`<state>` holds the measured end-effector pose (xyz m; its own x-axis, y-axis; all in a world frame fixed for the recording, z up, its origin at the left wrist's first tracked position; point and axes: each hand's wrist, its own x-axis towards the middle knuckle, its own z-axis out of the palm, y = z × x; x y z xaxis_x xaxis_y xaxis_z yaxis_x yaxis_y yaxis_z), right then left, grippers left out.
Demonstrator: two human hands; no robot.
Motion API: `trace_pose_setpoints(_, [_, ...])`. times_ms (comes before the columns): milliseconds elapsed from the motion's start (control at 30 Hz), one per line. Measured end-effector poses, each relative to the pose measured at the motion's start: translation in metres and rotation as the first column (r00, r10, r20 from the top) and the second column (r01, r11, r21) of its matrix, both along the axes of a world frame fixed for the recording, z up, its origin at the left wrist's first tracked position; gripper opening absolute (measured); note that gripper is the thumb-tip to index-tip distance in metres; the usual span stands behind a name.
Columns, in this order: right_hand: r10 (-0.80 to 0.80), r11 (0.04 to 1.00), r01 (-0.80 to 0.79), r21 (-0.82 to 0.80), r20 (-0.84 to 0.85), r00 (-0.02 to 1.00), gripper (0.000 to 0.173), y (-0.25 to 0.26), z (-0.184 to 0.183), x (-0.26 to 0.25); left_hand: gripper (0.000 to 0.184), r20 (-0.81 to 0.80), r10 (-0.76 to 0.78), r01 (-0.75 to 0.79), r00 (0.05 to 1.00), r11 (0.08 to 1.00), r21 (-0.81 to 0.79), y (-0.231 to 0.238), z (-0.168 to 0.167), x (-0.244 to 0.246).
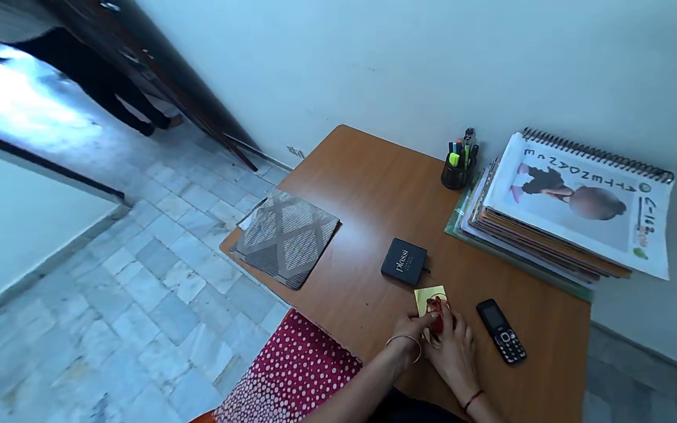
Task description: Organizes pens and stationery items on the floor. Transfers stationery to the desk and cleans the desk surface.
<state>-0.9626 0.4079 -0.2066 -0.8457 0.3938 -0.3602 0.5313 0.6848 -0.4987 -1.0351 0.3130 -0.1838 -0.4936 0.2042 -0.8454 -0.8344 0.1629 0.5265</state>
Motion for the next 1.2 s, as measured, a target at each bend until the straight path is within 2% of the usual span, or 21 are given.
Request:
trace_pose_setpoints(67, [-0.042,0.998,0.041,-0.038,-0.041,0.998,0.090,0.003,-0.001,0.001,0.043,-0.084,-0.081,0.078,0.993,0.996,-0.036,0.005,-0.009,-0.004])
trace_pose_setpoints(167, [-0.087,0.992,0.078,-0.095,-0.104,0.991,0.095,0.004,-0.002,0.005,0.058,-0.157,-0.208,0.189,0.966,0.974,-0.125,0.015,-0.010,-0.005])
trace_pose_setpoints(233, [-0.125,0.985,0.105,-0.134,-0.147,0.981,0.097,0.003,0.001,0.008,0.068,-0.133,-0.168,0.159,0.977,0.984,-0.076,0.021,-0.003,-0.004])
trace_pose_setpoints(333, [-0.159,0.983,0.133,-0.124,-0.235,0.959,0.094,0.006,0.014,0.010,0.076,-0.087,-0.079,0.087,0.993,0.992,0.094,0.022,0.005,-0.006])
trace_pose_setpoints(400, [-0.125,0.992,0.119,-0.038,-0.287,0.950,0.091,0.007,0.028,0.006,0.069,-0.081,-0.103,0.115,0.991,0.979,0.170,0.021,0.017,-0.014])
trace_pose_setpoints(500, [-0.071,0.996,0.085,0.036,-0.297,0.952,0.095,0.008,0.061,-0.013,0.048,-0.147,-0.076,0.114,0.986,0.957,0.266,0.024,0.032,-0.035])
trace_pose_setpoints(600, [-0.024,1.000,0.026,0.002,-0.342,0.939,0.108,0.019,0.089,-0.042,0.044,-0.232,-0.050,0.136,0.971,0.919,0.369,0.026,0.040,-0.080])
trace_pose_setpoints(667, [-0.013,1.000,0.004,-0.020,-0.423,0.906,0.110,0.030,0.097,-0.060,0.042,-0.263,-0.063,0.168,0.963,0.900,0.402,0.027,0.043,-0.119])
trace_pose_setpoints(700, [-0.007,1.000,-0.003,-0.022,-0.455,0.891,0.108,0.036,0.100,-0.067,0.042,-0.274,-0.094,0.199,0.957,0.901,0.385,0.028,0.044,-0.141])
trace_pose_setpoints(767, [-0.001,1.000,-0.012,-0.025,-0.480,0.877,0.100,0.047,0.102,-0.072,0.044,-0.315,-0.226,0.310,0.922,0.918,0.249,0.034,0.041,-0.189])
trace_pose_setpoints(867, [-0.038,0.997,0.009,-0.074,-0.402,0.915,0.086,0.057,0.095,-0.062,0.049,-0.335,-0.411,0.435,0.848,0.900,-0.002,0.053,0.025,-0.249])
trace_pose_setpoints(933, [-0.084,0.990,0.045,-0.131,-0.305,0.949,0.078,0.058,0.086,-0.050,0.049,-0.354,-0.470,0.472,0.809,0.877,-0.087,0.067,0.007,-0.274])
trace_pose_setpoints(1100, [-0.118,0.974,0.093,-0.208,-0.112,0.987,0.068,0.050,0.061,-0.023,0.048,-0.389,-0.527,0.503,0.756,0.847,-0.169,0.108,-0.040,-0.304])
trace_pose_setpoints(1167, [-0.118,0.972,0.098,-0.214,-0.084,0.989,0.065,0.047,0.056,-0.015,0.051,-0.440,-0.579,0.533,0.686,0.812,-0.236,0.121,-0.041,-0.302])
trace_pose_setpoints(1200, [-0.117,0.971,0.101,-0.216,-0.066,0.991,0.064,0.046,0.055,-0.013,0.056,-0.454,-0.636,0.542,0.625,0.771,-0.334,0.125,-0.034,-0.299])
